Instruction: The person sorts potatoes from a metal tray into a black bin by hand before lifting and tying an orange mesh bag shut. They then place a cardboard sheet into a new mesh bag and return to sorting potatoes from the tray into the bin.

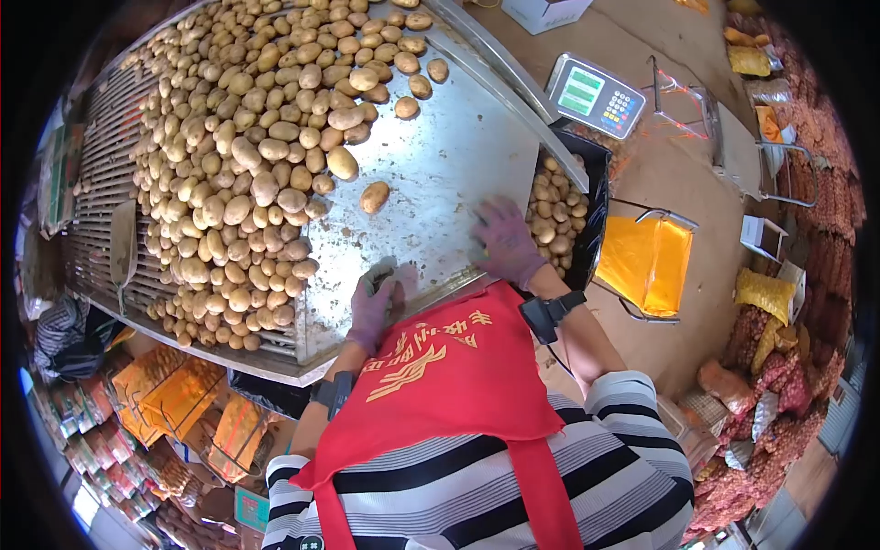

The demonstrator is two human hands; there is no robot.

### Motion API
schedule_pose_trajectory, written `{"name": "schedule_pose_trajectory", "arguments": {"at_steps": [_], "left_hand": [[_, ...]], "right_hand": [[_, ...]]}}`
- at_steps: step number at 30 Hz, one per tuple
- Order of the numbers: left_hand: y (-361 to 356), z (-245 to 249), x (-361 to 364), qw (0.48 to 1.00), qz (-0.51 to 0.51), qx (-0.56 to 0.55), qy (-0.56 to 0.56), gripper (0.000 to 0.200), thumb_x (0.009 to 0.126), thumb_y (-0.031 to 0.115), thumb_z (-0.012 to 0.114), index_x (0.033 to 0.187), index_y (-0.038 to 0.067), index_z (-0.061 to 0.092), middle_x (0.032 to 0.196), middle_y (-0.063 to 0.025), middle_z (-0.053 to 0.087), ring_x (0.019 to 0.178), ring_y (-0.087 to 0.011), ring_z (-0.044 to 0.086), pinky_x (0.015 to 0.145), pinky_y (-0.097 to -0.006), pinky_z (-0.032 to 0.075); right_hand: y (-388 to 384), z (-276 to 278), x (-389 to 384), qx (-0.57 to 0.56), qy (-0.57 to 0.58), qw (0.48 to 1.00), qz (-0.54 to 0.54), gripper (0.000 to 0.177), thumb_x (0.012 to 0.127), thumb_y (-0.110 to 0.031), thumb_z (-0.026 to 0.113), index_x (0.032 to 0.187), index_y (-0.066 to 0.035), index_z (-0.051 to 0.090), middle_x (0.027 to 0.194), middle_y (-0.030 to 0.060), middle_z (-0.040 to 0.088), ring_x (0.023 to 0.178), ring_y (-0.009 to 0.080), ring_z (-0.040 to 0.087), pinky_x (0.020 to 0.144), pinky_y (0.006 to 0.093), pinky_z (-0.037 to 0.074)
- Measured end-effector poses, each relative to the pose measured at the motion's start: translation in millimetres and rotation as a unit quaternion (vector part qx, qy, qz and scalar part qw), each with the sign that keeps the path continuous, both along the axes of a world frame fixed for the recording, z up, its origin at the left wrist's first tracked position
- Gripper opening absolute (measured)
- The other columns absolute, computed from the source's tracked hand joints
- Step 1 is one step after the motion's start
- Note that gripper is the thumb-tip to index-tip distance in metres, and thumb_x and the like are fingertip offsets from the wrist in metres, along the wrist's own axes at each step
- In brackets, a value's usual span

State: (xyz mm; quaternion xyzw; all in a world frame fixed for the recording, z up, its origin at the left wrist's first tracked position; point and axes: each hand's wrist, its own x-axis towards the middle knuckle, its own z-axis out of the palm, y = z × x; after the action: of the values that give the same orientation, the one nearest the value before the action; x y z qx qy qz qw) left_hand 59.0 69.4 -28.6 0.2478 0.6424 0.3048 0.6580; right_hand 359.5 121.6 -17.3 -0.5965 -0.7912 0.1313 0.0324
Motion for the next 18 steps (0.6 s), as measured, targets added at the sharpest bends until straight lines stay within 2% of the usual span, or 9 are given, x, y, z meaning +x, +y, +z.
{"name": "schedule_pose_trajectory", "arguments": {"at_steps": [2,4,8,9,11,14,16,17,18], "left_hand": [[7,-3,-8,0.999,-0.004,0.03,0.011,0.029,0.09,0.008,0.06,0.118,0.002,0.057,0.101,-0.0017,0.063,0.08,-0.0063,0.055,0.069,-0.0196,0.046],[10,-5,-21,0.998,-0.042,0.052,0.017,0.03,0.09,0.009,0.06,0.119,0.001,0.057,0.102,-0.0024,0.064,0.082,-0.0066,0.055,0.071,-0.02,0.046],[11,0,-33,0.996,-0.052,0.037,0.057,0.031,0.091,0.01,0.058,0.119,-0.001,0.056,0.107,-0.0065,0.065,0.089,-0.0093,0.058,0.079,-0.0216,0.047],[8,0,-35,0.996,-0.056,0.04,0.059,0.031,0.091,0.01,0.058,0.119,-0.001,0.056,0.107,-0.0065,0.065,0.089,-0.0093,0.058,0.079,-0.0216,0.047],[6,0,-34,0.994,-0.073,0.068,0.049,0.032,0.09,0.01,0.058,0.12,-0.002,0.055,0.108,-0.0089,0.065,0.091,-0.0114,0.059,0.079,-0.0229,0.047],[7,15,-24,0.998,-0.039,0.055,0.008,0.034,0.09,0.009,0.058,0.121,-0.004,0.054,0.109,-0.0114,0.065,0.092,-0.013,0.06,0.081,-0.0241,0.048],[5,6,-26,0.997,-0.049,0.066,0.003,0.034,0.09,0.009,0.058,0.121,-0.004,0.054,0.108,-0.0123,0.065,0.093,-0.0138,0.06,0.08,-0.0241,0.048],[6,6,-24,0.996,-0.06,0.067,-0.001,0.036,0.09,0.01,0.058,0.123,-0.004,0.052,0.11,-0.0129,0.064,0.093,-0.0138,0.06,0.082,-0.0248,0.048],[7,8,-19,0.995,-0.072,0.068,-0.004,0.039,0.09,0.01,0.059,0.125,-0.004,0.05,0.112,-0.0135,0.063,0.093,-0.0139,0.059,0.083,-0.0254,0.049]], "right_hand": [[5,-18,10,-0.056,-0.034,0.993,0.094,0.054,0.07,-0.037,0.069,0.114,-0.011,0.054,0.134,0.0123,0.042,0.133,0.0327,0.031,0.112,0.0469,0.023],[12,-52,40,0.036,-0.079,0.991,-0.103,0.057,0.071,-0.039,0.07,0.118,-0.011,0.053,0.137,0.0121,0.039,0.133,0.0329,0.03,0.112,0.0472,0.021],[75,19,55,0.058,-0.137,0.911,-0.386,0.064,0.074,-0.043,0.071,0.124,-0.009,0.05,0.139,0.0182,0.037,0.133,0.0329,0.034,0.109,0.0485,0.027],[87,14,64,0.06,-0.133,0.909,-0.39,0.064,0.074,-0.043,0.071,0.124,-0.009,0.05,0.139,0.0182,0.037,0.133,0.0329,0.034,0.109,0.0485,0.027],[105,3,81,-0.136,-0.046,0.897,-0.418,0.059,0.076,-0.037,0.068,0.124,-0.008,0.051,0.129,0.0195,0.052,0.12,0.0366,0.05,0.1,0.0477,0.041],[110,-30,62,-0.126,-0.036,0.942,-0.31,0.049,0.079,-0.029,0.06,0.123,-0.007,0.052,0.113,0.0165,0.063,0.102,0.0379,0.062,0.088,0.048,0.049],[83,3,4,-0.1,0.036,0.952,-0.287,0.045,0.08,-0.021,0.051,0.122,-0.004,0.052,0.107,0.0172,0.066,0.097,0.0375,0.064,0.086,0.0436,0.051],[73,-37,-15,-0.04,0.105,0.96,-0.258,0.051,0.078,-0.028,0.058,0.121,-0.003,0.049,0.098,0.0225,0.065,0.091,0.0382,0.064,0.082,0.0447,0.051],[61,-39,-37,-0.084,0.139,0.951,-0.262,0.054,0.079,-0.029,0.057,0.123,0.001,0.046,0.11,0.0241,0.062,0.099,0.0383,0.061,0.087,0.0428,0.049]]}}
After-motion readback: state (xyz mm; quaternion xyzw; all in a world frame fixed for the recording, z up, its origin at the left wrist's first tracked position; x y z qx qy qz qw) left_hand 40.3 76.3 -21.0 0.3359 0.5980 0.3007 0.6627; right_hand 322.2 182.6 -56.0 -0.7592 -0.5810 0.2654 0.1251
